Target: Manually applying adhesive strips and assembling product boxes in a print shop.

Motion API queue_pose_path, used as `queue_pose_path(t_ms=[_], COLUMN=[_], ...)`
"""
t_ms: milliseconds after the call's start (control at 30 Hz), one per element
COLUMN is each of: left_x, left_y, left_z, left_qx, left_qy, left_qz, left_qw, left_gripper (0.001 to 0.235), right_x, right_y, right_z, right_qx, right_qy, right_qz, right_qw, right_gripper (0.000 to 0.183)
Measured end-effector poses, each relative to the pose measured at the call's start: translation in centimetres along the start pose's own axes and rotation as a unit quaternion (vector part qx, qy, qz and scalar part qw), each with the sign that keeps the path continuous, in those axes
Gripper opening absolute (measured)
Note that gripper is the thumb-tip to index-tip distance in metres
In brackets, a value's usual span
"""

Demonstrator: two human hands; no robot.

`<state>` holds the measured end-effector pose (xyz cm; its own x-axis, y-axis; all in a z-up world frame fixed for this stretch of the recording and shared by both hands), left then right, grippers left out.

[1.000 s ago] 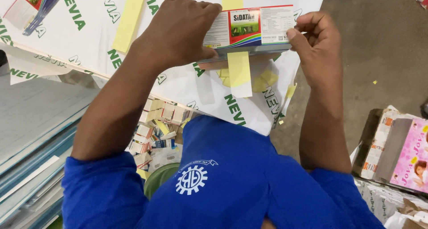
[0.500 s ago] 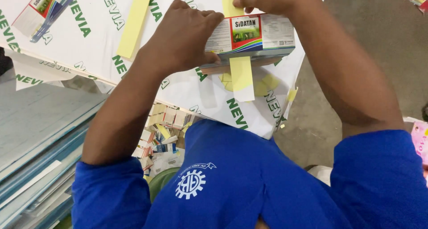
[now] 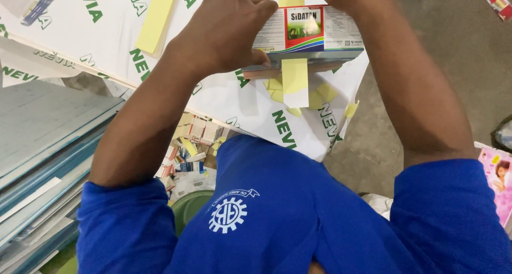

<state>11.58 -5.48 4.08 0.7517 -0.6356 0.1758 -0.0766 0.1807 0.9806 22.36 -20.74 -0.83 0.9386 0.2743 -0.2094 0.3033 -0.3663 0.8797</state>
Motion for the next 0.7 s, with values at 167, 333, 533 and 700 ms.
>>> queue_pose_path(t_ms=[167, 333, 533, 700], left_x=[0.0, 0.1, -0.3, -0.4], left_y=[-0.2, -0.3, -0.1, 0.0], left_z=[-0.1, 0.0, -0.2, -0.1], left_qx=[0.015, 0.015, -0.013, -0.012], left_qy=[0.006, 0.016, 0.025, 0.001], left_qz=[0.006, -0.007, -0.019, 0.018], left_qw=[1.000, 1.000, 0.999, 1.000], left_gripper=[0.071, 0.073, 0.073, 0.068], right_x=[0.0, -0.3, -5.2, -11.9], right_y=[1.1, 2.1, 3.5, 3.2], right_z=[-0.7, -0.8, -1.9, -3.5], right_qx=[0.013, 0.034, 0.102, 0.022], right_qy=[0.016, 0.031, 0.366, 0.334], right_qz=[0.020, 0.045, 0.137, 0.222], right_qw=[1.000, 0.998, 0.915, 0.916], right_gripper=[0.034, 0.033, 0.011, 0.013])
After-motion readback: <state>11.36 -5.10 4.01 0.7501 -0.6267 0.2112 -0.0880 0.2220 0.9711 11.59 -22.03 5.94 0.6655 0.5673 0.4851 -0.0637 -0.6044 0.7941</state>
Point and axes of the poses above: each hand's wrist, its own x-axis towards the middle knuckle, its own y-axis out of the back of the hand, z = x × y, the point moved 8 cm from there along x, towards the middle knuckle, and after that the axes turned 5 degrees about -y, right-handed, at the moved point
